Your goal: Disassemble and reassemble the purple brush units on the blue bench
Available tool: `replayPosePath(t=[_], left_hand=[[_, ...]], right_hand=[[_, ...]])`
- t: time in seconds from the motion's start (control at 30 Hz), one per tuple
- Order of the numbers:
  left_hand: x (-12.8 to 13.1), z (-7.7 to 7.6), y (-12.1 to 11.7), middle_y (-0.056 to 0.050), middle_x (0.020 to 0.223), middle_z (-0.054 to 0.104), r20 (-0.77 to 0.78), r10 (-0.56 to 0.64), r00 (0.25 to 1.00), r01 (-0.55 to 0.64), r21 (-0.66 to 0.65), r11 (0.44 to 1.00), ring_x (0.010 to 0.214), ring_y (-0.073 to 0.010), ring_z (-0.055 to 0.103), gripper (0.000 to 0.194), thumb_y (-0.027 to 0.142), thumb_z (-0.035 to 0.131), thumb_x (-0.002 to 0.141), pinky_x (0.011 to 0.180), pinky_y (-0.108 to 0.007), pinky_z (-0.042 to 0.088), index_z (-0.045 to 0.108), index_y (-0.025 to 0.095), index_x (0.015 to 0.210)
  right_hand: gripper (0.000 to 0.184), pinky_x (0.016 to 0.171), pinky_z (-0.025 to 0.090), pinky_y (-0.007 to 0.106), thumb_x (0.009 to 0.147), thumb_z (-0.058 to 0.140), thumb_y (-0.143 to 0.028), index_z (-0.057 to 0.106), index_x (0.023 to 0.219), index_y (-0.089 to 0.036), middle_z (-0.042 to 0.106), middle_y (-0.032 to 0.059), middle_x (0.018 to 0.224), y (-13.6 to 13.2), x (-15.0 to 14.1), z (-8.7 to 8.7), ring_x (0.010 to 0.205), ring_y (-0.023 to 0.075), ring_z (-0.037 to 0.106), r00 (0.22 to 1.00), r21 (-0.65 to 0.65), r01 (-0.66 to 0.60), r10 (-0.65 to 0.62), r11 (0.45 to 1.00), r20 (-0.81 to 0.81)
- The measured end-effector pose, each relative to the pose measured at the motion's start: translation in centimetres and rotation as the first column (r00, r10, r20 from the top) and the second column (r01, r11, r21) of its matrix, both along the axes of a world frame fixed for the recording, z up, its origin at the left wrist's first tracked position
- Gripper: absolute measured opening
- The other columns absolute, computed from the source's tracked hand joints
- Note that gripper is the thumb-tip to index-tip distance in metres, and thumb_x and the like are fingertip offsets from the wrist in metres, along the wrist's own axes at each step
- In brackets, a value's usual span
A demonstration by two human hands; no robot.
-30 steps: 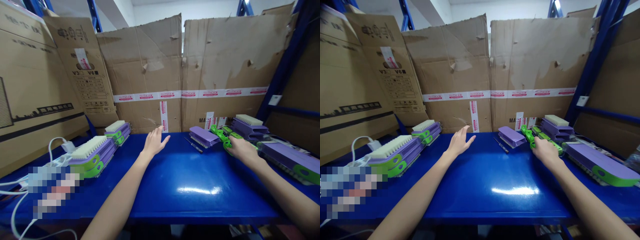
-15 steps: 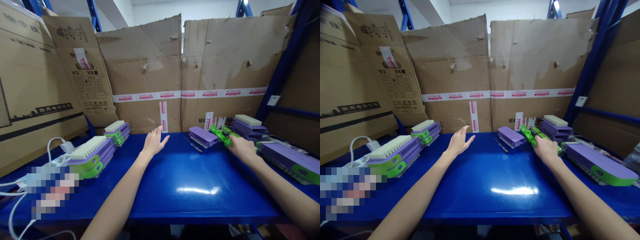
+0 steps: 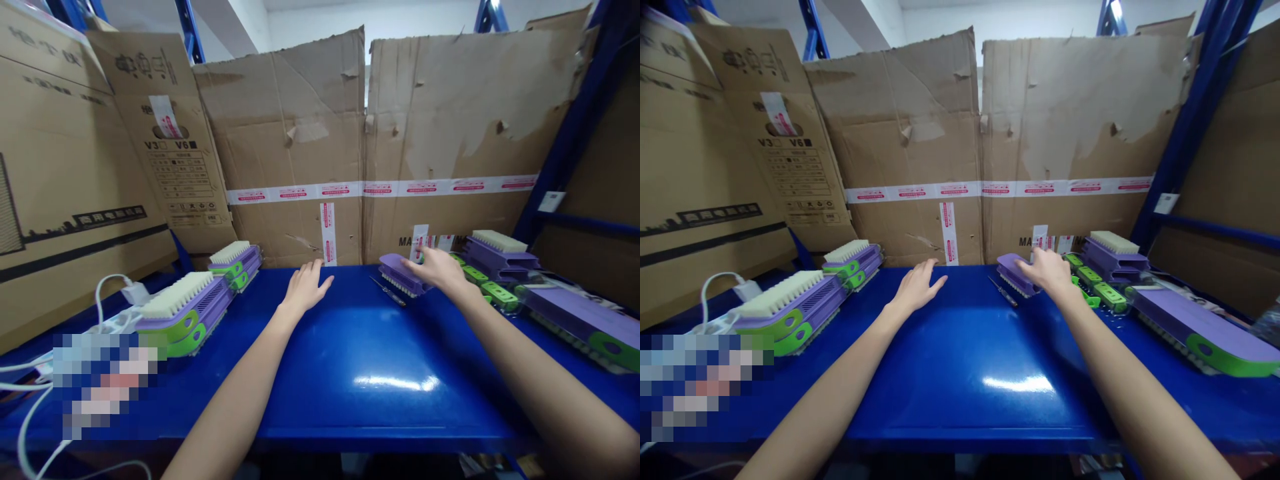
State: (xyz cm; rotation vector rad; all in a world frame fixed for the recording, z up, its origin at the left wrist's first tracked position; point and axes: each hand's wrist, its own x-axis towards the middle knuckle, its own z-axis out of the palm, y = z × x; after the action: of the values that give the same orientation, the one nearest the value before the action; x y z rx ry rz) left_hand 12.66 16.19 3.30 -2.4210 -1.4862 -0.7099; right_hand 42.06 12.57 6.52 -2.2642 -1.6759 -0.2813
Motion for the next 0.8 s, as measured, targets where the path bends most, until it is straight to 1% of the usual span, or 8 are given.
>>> replayPosePath(t=[0.1,0.17,0.3,0.43,0.53,0.63,0.7,0.8], left_hand=[[0.0,0.0,0.1,-0.013,0.113,0.061,0.001,-0.001,1.000,0.001,-0.006,1.000,0.105,-0.0267,0.057,0.040,0.042,0.043,0.091,0.085,-0.037,0.045,0.045,0.015,0.121],[0.0,-0.1,0.1,-0.014,0.114,0.061,-0.006,-0.008,1.000,0.007,-0.010,1.000,0.106,-0.0271,0.057,0.041,0.042,0.043,0.091,0.085,-0.037,0.045,0.044,0.015,0.121],[0.2,-0.2,0.0,-0.014,0.116,0.059,-0.022,-0.016,1.000,0.016,-0.013,1.000,0.108,-0.0276,0.056,0.041,0.041,0.043,0.091,0.085,-0.037,0.045,0.043,0.015,0.123],[0.4,-0.2,-0.1,-0.014,0.114,0.060,-0.020,-0.030,0.999,0.029,-0.020,0.999,0.106,-0.0273,0.057,0.041,0.040,0.044,0.091,0.084,-0.037,0.045,0.044,0.014,0.123],[0.5,-0.3,0.0,-0.014,0.114,0.060,-0.011,-0.037,0.999,0.037,-0.009,0.999,0.105,-0.0265,0.057,0.042,0.040,0.045,0.090,0.085,-0.037,0.045,0.043,0.013,0.122],[0.7,-0.4,-0.1,-0.014,0.113,0.060,0.000,-0.054,0.999,0.054,0.003,0.999,0.105,-0.0260,0.057,0.040,0.040,0.046,0.090,0.085,-0.037,0.045,0.044,0.014,0.121],[0.9,-0.5,-0.2,-0.014,0.112,0.060,0.018,-0.077,0.997,0.077,0.004,0.997,0.105,-0.0266,0.057,0.039,0.039,0.047,0.090,0.086,-0.038,0.045,0.045,0.014,0.120],[1.4,-0.6,-0.5,-0.013,0.110,0.061,0.157,-0.125,0.980,0.134,-0.046,0.990,0.102,-0.0264,0.058,0.045,0.043,0.051,0.087,0.086,-0.039,0.045,0.044,0.015,0.122]], right_hand=[[0.059,0.075,0.045,0.037,0.079,0.045,-0.061,0.058,0.115,-0.016,0.063,0.0180,0.108,1.0,-0.9,-1.4,0.100,0.0315,0.060,0.998,-0.108,-0.030,0.024,0.994,-0.057],[0.061,0.075,0.046,0.038,0.077,0.048,-0.060,0.054,0.121,-0.017,0.062,0.0173,0.113,1.2,-0.9,-2.3,0.102,0.0321,0.059,0.997,-0.124,-0.040,0.033,0.992,-0.063],[0.066,0.077,0.046,0.037,0.076,0.050,-0.059,0.049,0.128,-0.019,0.061,0.0163,0.115,0.8,0.1,-2.8,0.105,0.0315,0.058,0.993,-0.091,-0.055,0.046,0.994,-0.105],[0.066,0.076,0.046,0.037,0.077,0.049,-0.059,0.050,0.129,-0.018,0.063,0.0161,0.112,0.0,0.7,-2.6,0.101,0.0310,0.060,0.976,-0.019,0.007,-0.011,1.000,-0.216],[0.069,0.080,0.047,0.039,0.075,0.050,-0.062,0.050,0.130,-0.020,0.063,0.0146,0.114,-0.3,0.5,-2.6,0.103,0.0316,0.059,0.948,0.097,0.062,-0.028,0.993,-0.318],[0.071,0.087,0.045,0.042,0.074,0.053,-0.062,0.051,0.130,-0.018,0.060,0.0147,0.119,-0.1,0.0,-2.8,0.107,0.0316,0.057,0.926,0.274,0.091,0.020,0.957,-0.377],[0.072,0.093,0.043,0.043,0.075,0.054,-0.059,0.049,0.131,-0.015,0.057,0.0163,0.124,0.1,-0.5,-3.1,0.111,0.0314,0.054,0.926,0.426,0.047,0.120,0.903,-0.358],[0.076,0.099,0.039,0.044,0.076,0.056,-0.056,0.041,0.136,-0.012,0.050,0.0172,0.132,0.2,-1.7,-3.9,0.119,0.0304,0.049,0.886,0.605,-0.143,0.373,0.784,-0.275]])
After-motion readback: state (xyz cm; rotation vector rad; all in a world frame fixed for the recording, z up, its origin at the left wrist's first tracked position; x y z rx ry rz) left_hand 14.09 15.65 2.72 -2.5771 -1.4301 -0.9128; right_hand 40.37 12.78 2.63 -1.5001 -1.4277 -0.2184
